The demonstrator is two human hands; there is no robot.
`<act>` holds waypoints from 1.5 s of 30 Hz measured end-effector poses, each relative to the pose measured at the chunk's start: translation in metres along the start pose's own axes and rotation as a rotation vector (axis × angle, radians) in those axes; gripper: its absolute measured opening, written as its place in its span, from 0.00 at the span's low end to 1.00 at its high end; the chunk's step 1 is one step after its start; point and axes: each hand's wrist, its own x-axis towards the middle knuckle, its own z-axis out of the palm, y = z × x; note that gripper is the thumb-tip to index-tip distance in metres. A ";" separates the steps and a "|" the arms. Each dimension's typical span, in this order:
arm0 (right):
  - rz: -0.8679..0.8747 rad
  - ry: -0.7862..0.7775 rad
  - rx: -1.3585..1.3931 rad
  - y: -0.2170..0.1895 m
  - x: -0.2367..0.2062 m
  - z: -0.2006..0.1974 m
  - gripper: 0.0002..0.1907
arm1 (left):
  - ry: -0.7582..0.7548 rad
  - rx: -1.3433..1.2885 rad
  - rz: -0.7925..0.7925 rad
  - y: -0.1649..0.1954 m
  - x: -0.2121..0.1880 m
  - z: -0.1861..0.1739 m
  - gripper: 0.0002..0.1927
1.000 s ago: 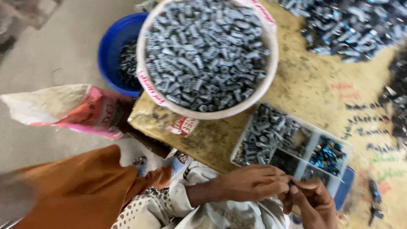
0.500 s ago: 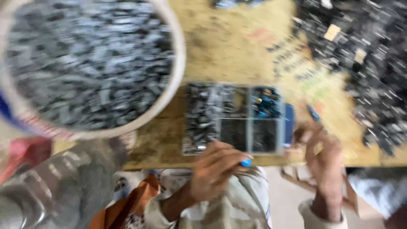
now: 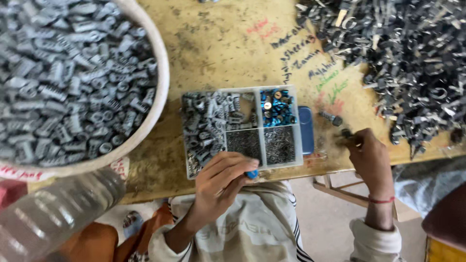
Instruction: The person sits at a workshop table assembling small plastic fittings. They pick gray plastic housings from a large bowl, insert small metal screws into them by hand, press blue caps from a compartment box onto the housings, and place the finished assemblies on the table.
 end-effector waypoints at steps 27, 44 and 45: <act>-0.624 0.148 0.509 -0.161 -0.081 0.064 0.20 | 0.071 0.054 -0.128 -0.007 -0.037 0.024 0.19; -0.728 -0.020 0.685 -0.242 -0.014 -0.033 0.20 | 0.497 0.509 0.242 0.061 -0.056 -0.079 0.15; -0.759 -0.063 0.789 -0.244 -0.017 -0.029 0.19 | 0.680 0.609 0.259 0.057 -0.051 -0.084 0.18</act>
